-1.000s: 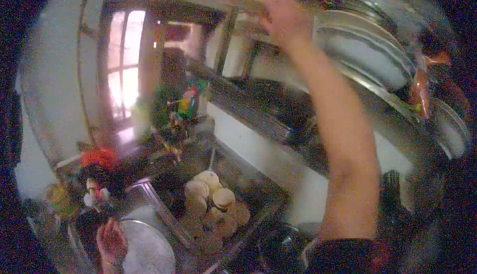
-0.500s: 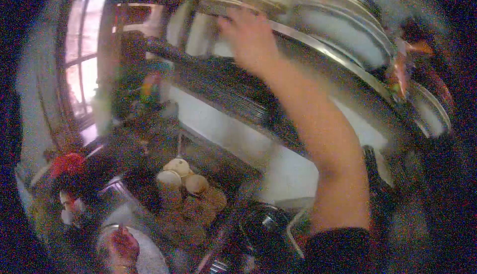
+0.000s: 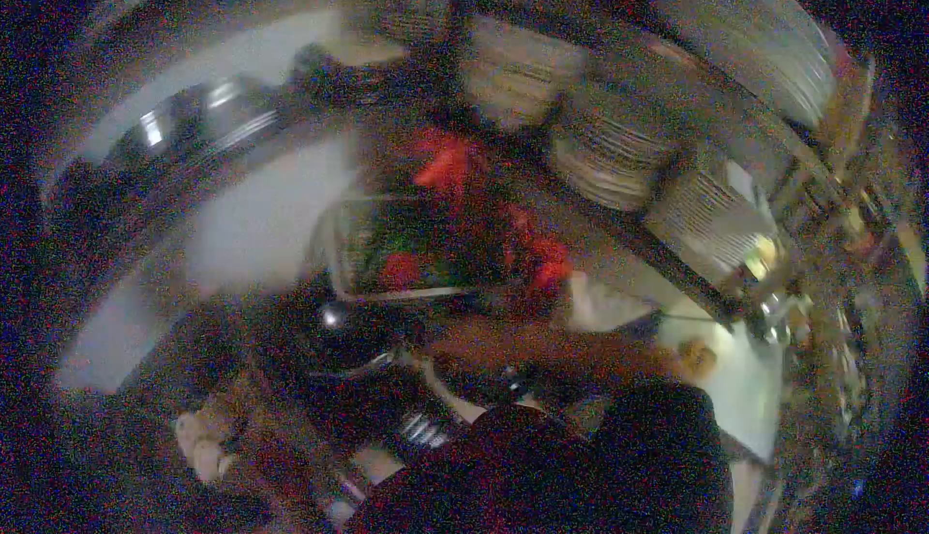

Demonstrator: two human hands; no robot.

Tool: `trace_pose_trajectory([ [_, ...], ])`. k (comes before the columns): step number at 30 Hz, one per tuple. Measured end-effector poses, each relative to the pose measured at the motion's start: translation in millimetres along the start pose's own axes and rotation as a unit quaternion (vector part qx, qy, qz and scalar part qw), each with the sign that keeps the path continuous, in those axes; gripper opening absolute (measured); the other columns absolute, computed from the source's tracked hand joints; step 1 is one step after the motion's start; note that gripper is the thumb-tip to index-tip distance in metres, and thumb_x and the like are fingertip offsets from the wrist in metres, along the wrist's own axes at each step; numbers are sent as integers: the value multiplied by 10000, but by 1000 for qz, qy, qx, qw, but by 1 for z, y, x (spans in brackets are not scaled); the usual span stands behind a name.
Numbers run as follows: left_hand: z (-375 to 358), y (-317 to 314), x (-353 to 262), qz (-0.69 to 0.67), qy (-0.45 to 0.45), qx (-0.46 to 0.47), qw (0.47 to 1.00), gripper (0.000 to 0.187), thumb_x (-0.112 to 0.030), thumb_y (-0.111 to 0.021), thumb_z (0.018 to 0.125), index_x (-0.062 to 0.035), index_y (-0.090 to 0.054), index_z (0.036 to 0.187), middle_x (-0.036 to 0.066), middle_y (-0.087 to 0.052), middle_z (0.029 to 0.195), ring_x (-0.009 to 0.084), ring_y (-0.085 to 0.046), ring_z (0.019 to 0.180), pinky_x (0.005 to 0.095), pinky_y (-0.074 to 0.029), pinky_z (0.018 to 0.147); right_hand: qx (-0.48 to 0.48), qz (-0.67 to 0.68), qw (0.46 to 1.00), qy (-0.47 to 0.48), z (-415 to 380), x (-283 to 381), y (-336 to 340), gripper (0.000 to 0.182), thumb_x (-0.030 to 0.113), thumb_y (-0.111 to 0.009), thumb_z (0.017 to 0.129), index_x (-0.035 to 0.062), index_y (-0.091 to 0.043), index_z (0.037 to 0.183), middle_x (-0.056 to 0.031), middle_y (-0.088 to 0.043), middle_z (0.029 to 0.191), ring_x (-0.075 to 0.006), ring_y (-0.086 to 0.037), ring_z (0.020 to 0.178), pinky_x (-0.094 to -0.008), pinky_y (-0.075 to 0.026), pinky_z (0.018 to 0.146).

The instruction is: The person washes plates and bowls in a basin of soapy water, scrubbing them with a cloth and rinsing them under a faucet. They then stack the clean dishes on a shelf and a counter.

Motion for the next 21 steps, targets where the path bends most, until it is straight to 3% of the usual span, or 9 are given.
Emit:
trace_pose_trajectory([
  [1, 16, -9, 13, -46, 92, 9, 995, 384, -375, -474, 841, -105, -516, 1111, 80, -569, 887, 171, -487, 632, 348, -417, 576, -34, 135, 983, -124, -39, -7, -8, 425, 218, -609, 706, 99, -545, 1109, -151, -589, 1009, -325, -567, 914, -404, -458, 781],
  [5, 75, -18, 65, -103, 329, 19, 939, 316, -293, -437, 880, -109, -520, 1123, 67, -589, 788, 140, -467, 465, 276, -424, 410, -135, 110, 935, -310, -154, -15, -47, 379, 174, -614, 723, 74, -555, 1084, -158, -593, 1002, -329, -563, 926, -402, -449, 797],
  [7, 116, -6, 88, 14, 370, 43, 928, 327, -303, -428, 882, -98, -516, 1122, 83, -589, 837, 170, -515, 566, 312, -456, 502, -264, 172, 871, -377, -194, 10, -22, 372, 112, -617, 706, 49, -553, 1068, -156, -585, 1019, -326, -563, 925, -403, -448, 797],
  [8, 129, -6, 103, 118, 387, 82, 911, 339, -312, -420, 884, -87, -512, 1120, 99, -588, 886, 201, -562, 667, 348, -489, 595, -346, 59, 888, -298, -213, 10, -23, 352, 81, -622, 692, 48, -565, 1038, -150, -570, 1053, -325, -542, 967, -413, -432, 822],
  [9, 148, -22, 112, 122, 401, 73, 905, 339, -312, -420, 884, -87, -512, 1120, 99, -588, 886, 201, -562, 667, 348, -489, 595, -350, 66, 880, -313, -202, 8, -15, 352, 81, -622, 692, 48, -565, 1038, -150, -570, 1053, -325, -542, 967, -413, -432, 822],
  [11, 144, -55, 174, 225, 255, 76, 937, 404, -341, -403, 882, -79, -465, 1184, 120, -572, 1008, 237, -550, 903, 406, -441, 820, -475, -24, 821, -316, -218, 20, 3, 364, 48, -598, 689, 31, -547, 1049, -179, -508, 1144, -337, -486, 1059, -416, -396, 882],
  [12, 141, -67, 203, 230, 261, 76, 934, 404, -341, -403, 882, -79, -465, 1184, 120, -572, 1008, 237, -550, 903, 406, -441, 820, -480, -22, 816, -321, -230, 20, 9, 364, 48, -598, 689, 31, -547, 1049, -179, -508, 1144, -337, -486, 1059, -416, -396, 882],
  [16, 139, -100, 311, 411, 244, 190, 858, 582, -355, -398, 862, -10, -283, 1317, 155, -451, 1229, 274, -456, 1100, 431, -312, 983, -650, -224, 664, -295, -296, 5, 54, 581, 17, -554, 661, 30, -415, 1225, -229, -335, 1302, -334, -312, 1227, -377, -253, 1013],
  [21, 135, -165, 451, 384, 312, 248, 833, 598, -343, -413, 857, 9, -268, 1318, 185, -357, 1312, 309, -349, 1208, 447, -241, 1028, -762, -95, 579, -274, -330, -21, 91, 637, 69, -490, 794, -5, -173, 1342, -196, -335, 1307, -287, -301, 1235, -375, -226, 1016],
])
Point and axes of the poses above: each hand's wrist, its own z-axis towards the middle knuckle, its own y-axis out of the back of the hand, x = y × z, the point moved 2 cm from there along z, towards the middle knuckle
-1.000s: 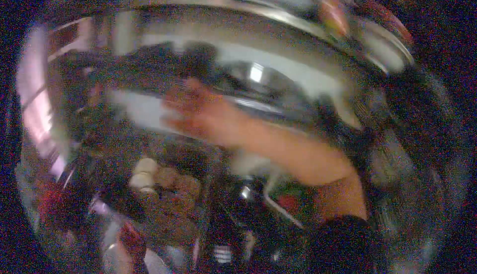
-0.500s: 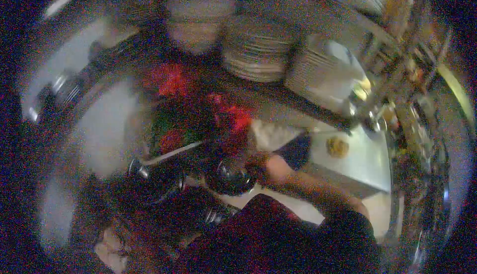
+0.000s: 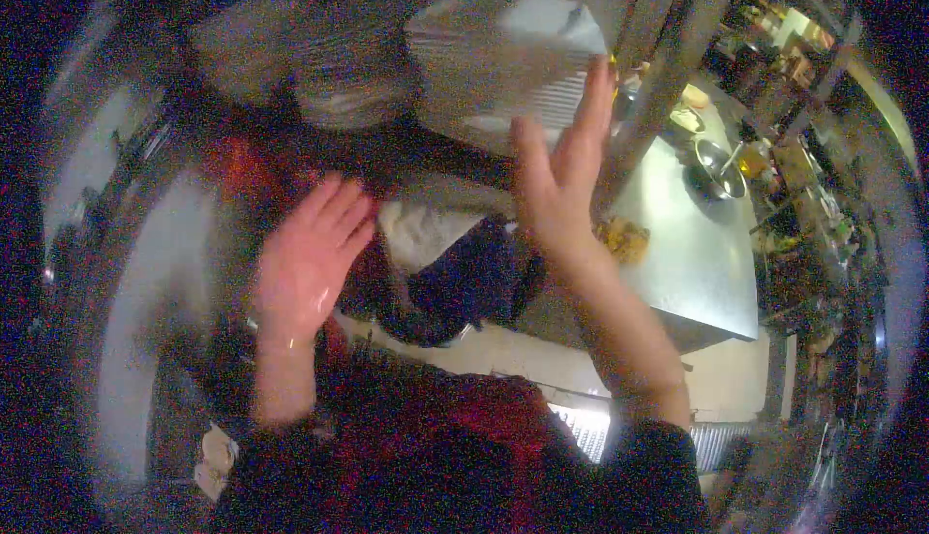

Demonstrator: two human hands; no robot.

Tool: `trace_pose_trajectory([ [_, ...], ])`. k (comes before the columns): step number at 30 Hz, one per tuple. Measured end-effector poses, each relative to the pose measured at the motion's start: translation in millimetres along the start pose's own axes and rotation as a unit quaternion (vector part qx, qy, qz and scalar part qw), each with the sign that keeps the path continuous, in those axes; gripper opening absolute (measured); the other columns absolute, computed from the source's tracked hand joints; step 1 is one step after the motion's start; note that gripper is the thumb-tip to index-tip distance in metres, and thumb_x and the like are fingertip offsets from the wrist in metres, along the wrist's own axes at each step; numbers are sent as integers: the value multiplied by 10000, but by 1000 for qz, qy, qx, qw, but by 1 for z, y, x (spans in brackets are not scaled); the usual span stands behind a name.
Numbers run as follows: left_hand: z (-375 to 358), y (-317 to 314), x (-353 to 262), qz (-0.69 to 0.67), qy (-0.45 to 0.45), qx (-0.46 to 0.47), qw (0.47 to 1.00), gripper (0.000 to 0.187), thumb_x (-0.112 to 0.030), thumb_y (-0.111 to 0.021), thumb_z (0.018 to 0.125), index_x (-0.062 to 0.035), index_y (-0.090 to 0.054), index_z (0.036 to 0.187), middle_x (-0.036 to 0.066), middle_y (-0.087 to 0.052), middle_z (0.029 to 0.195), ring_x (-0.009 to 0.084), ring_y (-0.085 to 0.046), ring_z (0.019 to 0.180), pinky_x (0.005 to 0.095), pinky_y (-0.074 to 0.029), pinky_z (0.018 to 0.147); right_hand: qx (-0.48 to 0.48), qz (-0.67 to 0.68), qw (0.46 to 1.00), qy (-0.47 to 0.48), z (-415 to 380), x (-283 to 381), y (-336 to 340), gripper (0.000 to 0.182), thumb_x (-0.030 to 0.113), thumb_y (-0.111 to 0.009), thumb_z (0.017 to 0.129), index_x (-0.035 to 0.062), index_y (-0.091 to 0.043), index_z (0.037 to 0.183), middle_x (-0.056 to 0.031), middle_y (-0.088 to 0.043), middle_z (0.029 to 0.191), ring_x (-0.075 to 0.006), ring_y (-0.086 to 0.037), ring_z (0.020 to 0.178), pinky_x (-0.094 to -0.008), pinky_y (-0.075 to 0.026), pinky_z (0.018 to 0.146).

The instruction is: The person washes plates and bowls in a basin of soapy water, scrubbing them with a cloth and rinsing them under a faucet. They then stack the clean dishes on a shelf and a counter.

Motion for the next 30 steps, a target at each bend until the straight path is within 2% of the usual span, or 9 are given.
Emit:
trace_pose_trajectory([
  [2, 47, -24, 16, -59, 22, 17, 998, 543, -310, -454, 848, 30, -326, 1251, 179, -385, 1271, 305, -362, 1181, 446, -244, 1023, -17, 30, 997, -70, 11, -26, -10, 670, 120, -485, 827, 0, -102, 1363, -193, -306, 1329, -279, -275, 1251, -357, -214, 1020],
  [4, 82, -34, 27, -95, 40, 9, 995, 489, -288, -474, 842, 40, -378, 1192, 172, -423, 1223, 299, -395, 1138, 440, -250, 1017, -85, 194, 951, -226, 20, -42, -17, 691, 257, -495, 851, 13, -103, 1364, -193, -311, 1321, -268, -297, 1230, -331, -237, 1000],
  [5, 104, -31, 36, -122, 51, -3, 991, 419, -276, -483, 837, 30, -404, 1112, 160, -445, 1134, 284, -414, 1070, 432, -261, 1003, -106, 192, 917, -332, 21, -28, -16, 651, 330, -486, 851, 31, -193, 1350, -160, -372, 1273, -264, -366, 1158, -347, -276, 970],
  [8, 126, -42, 43, -146, 61, 15, 987, 283, -269, -475, 831, -15, -423, 945, 110, -432, 941, 230, -411, 903, 411, -288, 960, -119, 164, 889, -412, 27, -49, -14, 574, 349, -485, 849, 38, -313, 1299, -132, -417, 1228, -253, -403, 1102, -361, -298, 945],
  [11, 129, -40, 47, -182, 72, 10, 981, 312, -277, -479, 825, -7, -417, 967, 108, -420, 979, 225, -395, 943, 412, -290, 957, -117, 236, 869, -419, 27, -51, -15, 520, 360, -479, 850, 32, -387, 1243, -121, -432, 1219, -248, -406, 1098, -359, -297, 944],
  [16, 137, -19, 50, -151, 41, -80, 984, 350, -273, -466, 823, 24, -408, 998, 120, -415, 990, 241, -397, 951, 407, -289, 966, -107, 188, 887, -409, 33, -48, -12, 515, 362, -478, 850, 32, -394, 1237, -124, -448, 1193, -243, -418, 1079, -349, -307, 934],
  [21, 129, -36, 44, -218, 67, -2, 974, 386, -267, -450, 820, 49, -397, 1035, 146, -436, 1027, 261, -413, 966, 417, -303, 963, -98, 246, 872, -412, 32, -61, -14, 509, 381, -494, 833, 27, -427, 1193, -133, -465, 1163, -255, -446, 1043, -355, -335, 914],
  [27, 150, -35, 31, -259, 114, -36, 958, 395, -242, -421, 817, 72, -392, 1054, 174, -461, 1028, 287, -434, 983, 425, -324, 955, -134, 336, 795, -488, 40, -44, -8, 526, 473, -542, 791, 78, -462, 1129, -87, -473, 1107, -205, -487, 953, -366, -402, 805],
  [30, 170, -35, 25, -248, 109, -70, 960, 393, -260, -416, 818, 58, -414, 1048, 169, -471, 1026, 290, -443, 979, 416, -338, 943, -123, 246, 866, -417, 50, -53, -13, 500, 488, -526, 805, 108, -469, 1126, -70, -475, 1105, -194, -486, 939, -363, -419, 774],
])
Point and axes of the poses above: each hand's wrist, its own z-axis towards the middle knuckle, its own y-axis out of the back of the hand, x = y × z, the point moved 2 cm from there along z, towards the middle knuckle
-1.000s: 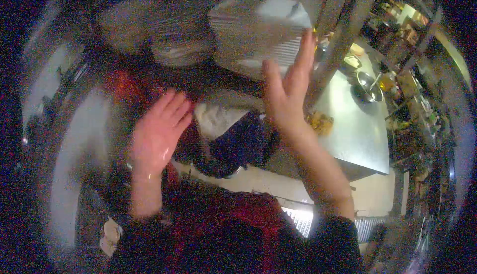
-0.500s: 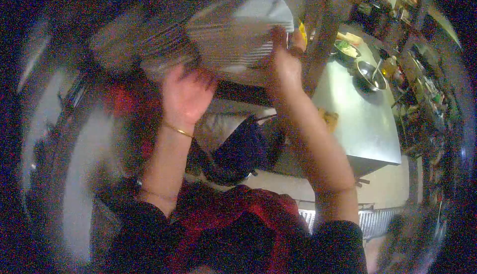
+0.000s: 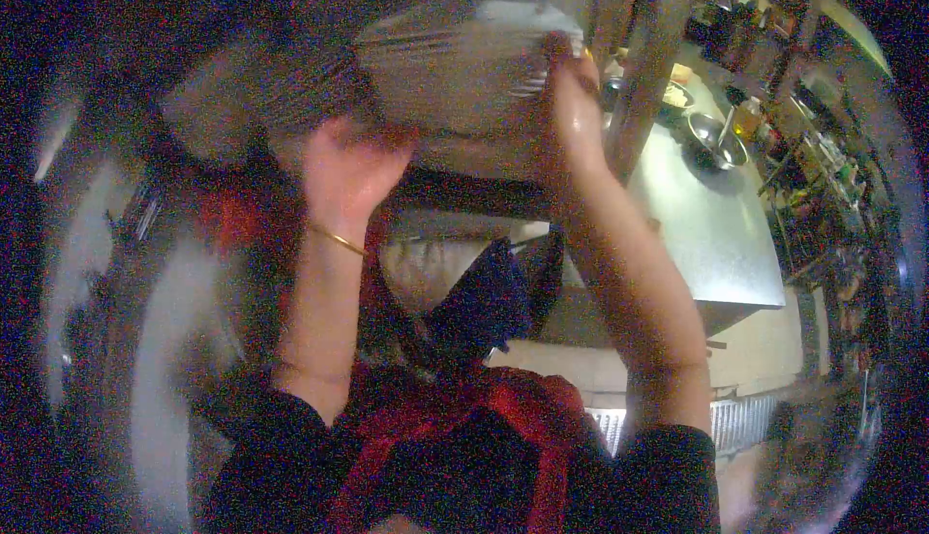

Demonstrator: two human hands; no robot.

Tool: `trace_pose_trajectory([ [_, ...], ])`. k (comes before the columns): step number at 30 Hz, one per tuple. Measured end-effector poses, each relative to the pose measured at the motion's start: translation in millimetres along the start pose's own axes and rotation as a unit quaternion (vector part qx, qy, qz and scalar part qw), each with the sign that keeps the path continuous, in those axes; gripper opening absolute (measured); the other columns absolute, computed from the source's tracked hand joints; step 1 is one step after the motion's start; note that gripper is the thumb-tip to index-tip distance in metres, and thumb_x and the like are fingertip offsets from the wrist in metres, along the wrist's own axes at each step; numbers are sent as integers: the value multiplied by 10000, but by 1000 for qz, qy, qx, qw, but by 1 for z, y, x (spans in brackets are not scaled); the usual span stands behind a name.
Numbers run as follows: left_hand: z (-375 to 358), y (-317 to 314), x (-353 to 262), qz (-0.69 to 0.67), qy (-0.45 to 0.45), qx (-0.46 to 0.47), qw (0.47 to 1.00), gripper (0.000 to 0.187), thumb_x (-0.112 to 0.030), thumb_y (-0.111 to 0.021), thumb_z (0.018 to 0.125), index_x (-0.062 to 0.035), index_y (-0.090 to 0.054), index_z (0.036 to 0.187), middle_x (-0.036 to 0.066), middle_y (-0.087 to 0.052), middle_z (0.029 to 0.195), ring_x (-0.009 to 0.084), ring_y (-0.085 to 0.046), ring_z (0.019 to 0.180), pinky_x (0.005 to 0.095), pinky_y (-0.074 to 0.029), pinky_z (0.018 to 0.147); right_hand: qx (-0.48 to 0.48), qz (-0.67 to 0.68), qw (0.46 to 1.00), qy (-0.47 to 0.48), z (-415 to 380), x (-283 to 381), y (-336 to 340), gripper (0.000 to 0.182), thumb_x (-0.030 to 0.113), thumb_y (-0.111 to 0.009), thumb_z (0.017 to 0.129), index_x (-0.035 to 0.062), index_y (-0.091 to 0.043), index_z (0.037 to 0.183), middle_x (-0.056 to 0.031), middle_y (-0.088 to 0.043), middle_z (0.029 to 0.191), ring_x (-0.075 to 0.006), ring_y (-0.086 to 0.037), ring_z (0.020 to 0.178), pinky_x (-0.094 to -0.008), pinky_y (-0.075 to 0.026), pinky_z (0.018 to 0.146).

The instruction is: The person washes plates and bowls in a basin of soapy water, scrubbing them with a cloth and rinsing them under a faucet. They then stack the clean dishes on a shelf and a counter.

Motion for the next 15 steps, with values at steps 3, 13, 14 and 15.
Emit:
trace_pose_trajectory([
  [3, 12, -3, 8, 26, -8, 62, 998, 381, -294, -422, 821, 14, -455, 1043, 159, -482, 1058, 285, -461, 966, 417, -355, 926, 28, 71, 997, -5, 10, -11, 2, 525, 502, -492, 826, 114, -446, 1177, -62, -462, 1161, -211, -449, 1059, -384, -422, 814],
  [13, 61, -26, 69, -24, -139, 140, 980, 804, -727, -162, 771, -133, -426, 1246, 64, -448, 1245, 278, -411, 1137, 454, -331, 957, 62, 97, 992, -55, 19, 0, -11, 797, 660, -345, 797, 62, -300, 1322, -116, -341, 1331, -272, -318, 1221, -453, -292, 972],
  [14, 60, -24, 65, -12, -106, 142, 984, 811, -731, -154, 768, -136, -423, 1249, 64, -446, 1249, 282, -411, 1140, 460, -338, 954, 58, 102, 990, -78, 21, 5, -12, 831, 682, -342, 783, 55, -291, 1326, -119, -316, 1350, -280, -280, 1246, -460, -265, 987],
  [15, 58, -26, 64, 2, -73, 147, 986, 818, -735, -146, 766, -138, -420, 1253, 64, -443, 1253, 286, -411, 1143, 465, -345, 950, 96, 114, 987, -59, 28, -2, -10, 812, 676, -381, 771, 92, -289, 1328, -122, -295, 1357, -292, -268, 1244, -456, -258, 988],
])
Point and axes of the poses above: each hand's wrist, its own z-axis towards the middle knuckle, its own y-axis out of the back of the hand, x = y × z, the point moved 2 cm from there along z, towards the middle knuckle
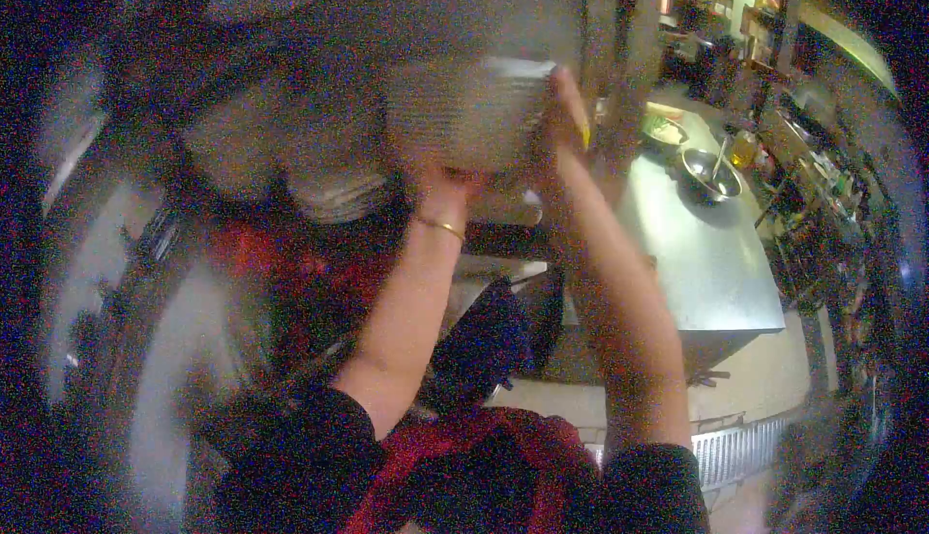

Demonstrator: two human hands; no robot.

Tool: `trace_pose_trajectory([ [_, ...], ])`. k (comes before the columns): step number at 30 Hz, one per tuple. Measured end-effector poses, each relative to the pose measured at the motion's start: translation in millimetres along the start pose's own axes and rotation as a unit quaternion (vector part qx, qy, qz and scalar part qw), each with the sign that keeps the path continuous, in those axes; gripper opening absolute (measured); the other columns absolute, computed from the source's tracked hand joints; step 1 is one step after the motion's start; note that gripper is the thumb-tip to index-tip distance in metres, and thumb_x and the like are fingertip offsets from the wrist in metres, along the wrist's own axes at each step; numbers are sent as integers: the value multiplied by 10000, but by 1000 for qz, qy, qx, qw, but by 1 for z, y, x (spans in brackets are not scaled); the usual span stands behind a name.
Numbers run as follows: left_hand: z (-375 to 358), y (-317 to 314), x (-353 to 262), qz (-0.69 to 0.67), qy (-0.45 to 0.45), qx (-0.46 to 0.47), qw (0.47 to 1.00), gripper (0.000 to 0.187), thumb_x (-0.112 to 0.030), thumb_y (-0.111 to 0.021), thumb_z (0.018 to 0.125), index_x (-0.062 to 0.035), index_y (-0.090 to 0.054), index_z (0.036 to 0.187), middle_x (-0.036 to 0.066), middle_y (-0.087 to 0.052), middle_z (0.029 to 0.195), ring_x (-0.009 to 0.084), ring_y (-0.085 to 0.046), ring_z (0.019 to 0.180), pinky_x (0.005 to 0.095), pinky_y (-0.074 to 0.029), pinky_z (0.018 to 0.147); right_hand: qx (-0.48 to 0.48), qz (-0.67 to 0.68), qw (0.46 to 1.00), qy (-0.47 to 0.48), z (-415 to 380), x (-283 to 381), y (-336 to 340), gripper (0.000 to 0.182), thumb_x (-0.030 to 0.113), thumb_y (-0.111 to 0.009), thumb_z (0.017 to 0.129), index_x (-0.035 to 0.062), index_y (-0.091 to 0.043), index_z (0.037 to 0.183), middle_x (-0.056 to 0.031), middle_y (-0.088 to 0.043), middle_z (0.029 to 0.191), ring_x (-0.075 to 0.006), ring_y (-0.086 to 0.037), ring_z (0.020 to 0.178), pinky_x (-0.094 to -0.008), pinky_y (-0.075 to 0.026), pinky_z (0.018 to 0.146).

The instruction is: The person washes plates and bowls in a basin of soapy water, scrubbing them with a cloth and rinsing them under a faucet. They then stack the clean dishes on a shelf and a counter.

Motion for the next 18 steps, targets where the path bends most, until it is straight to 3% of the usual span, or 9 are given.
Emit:
trace_pose_trajectory([
  [1, -5, -2, 1, 0, 1, 11, 1000, 818, -735, -146, 766, -138, -420, 1253, 64, -443, 1253, 286, -411, 1143, 465, -345, 950, 3, 1, 1000, 10, 10, -12, 9, 812, 676, -381, 771, 92, -289, 1328, -122, -295, 1357, -292, -268, 1244, -456, -258, 988],
  [3, -13, -7, 1, 74, -55, -10, 996, 783, -716, -184, 775, -137, -433, 1238, 69, -447, 1246, 292, -417, 1142, 470, -358, 947, -49, -35, 979, 197, 20, -13, 11, 525, 458, -482, 820, 33, -472, 1128, -128, -500, 1108, -283, -478, 984, -396, -348, 903],
  [4, -12, -5, 3, 74, -55, -8, 996, 783, -716, -184, 775, -137, -433, 1238, 69, -447, 1246, 292, -417, 1142, 470, -358, 947, -57, 69, 983, 160, 12, -14, 9, 487, 377, -486, 840, 22, -451, 1172, -149, -495, 1136, -294, -452, 1048, -382, -313, 944],
  [5, -13, -5, 4, 50, -49, 4, 998, 763, -705, -228, 776, -132, -433, 1235, 71, -452, 1239, 288, -423, 1137, 468, -365, 944, -57, 70, 983, 159, 7, -18, 8, 487, 377, -486, 840, 22, -451, 1172, -149, -495, 1136, -294, -452, 1048, -382, -313, 944],
  [7, -9, -2, 12, 30, -43, 14, 999, 745, -694, -271, 777, -128, -433, 1233, 72, -457, 1232, 284, -428, 1133, 466, -372, 940, -98, -188, 943, 255, 0, -14, 16, 503, 326, -486, 855, 5, -396, 1233, -173, -447, 1221, -293, -411, 1128, -388, -293, 967],
  [9, -22, -24, 4, 44, -4, 143, 989, 756, -695, -351, 756, -119, -424, 1240, 78, -458, 1230, 274, -441, 1124, 459, -381, 933, -66, -225, 936, 263, -26, -3, 10, 552, 311, -481, 860, -7, -328, 1284, -202, -366, 1297, -303, -319, 1221, -405, -235, 1008],
  [13, -42, -11, 10, 75, -52, 44, 995, 730, -671, -354, 769, -115, -424, 1237, 81, -471, 1214, 270, -462, 1103, 457, -393, 922, 34, -352, 871, 340, -66, 3, 9, 599, 297, -486, 849, -9, -268, 1316, -231, -266, 1346, -351, -196, 1276, -406, -141, 1046],
  [15, -51, -11, 8, 89, -68, 69, 991, 686, -632, -314, 793, -117, -425, 1232, 82, -488, 1192, 275, -478, 1084, 460, -401, 910, 93, -405, 827, 379, -81, 0, 18, 559, 250, -390, 893, -24, -194, 1338, -198, -246, 1364, -279, -193, 1290, -354, -166, 1041],
  [18, -58, -6, 8, 58, -65, 21, 996, 673, -610, -284, 802, -117, -416, 1241, 80, -497, 1183, 277, -478, 1086, 454, -398, 911, 164, -341, 828, 413, -94, -13, 37, 651, 339, -484, 834, -18, -237, 1319, -220, -221, 1366, -323, -190, 1282, -400, -170, 1036],
])
Point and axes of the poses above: each hand's wrist, its own z-axis towards the middle knuckle, its own y-axis out of the back of the hand, x = y × z, the point moved 2 cm from there along z, towards the middle knuckle
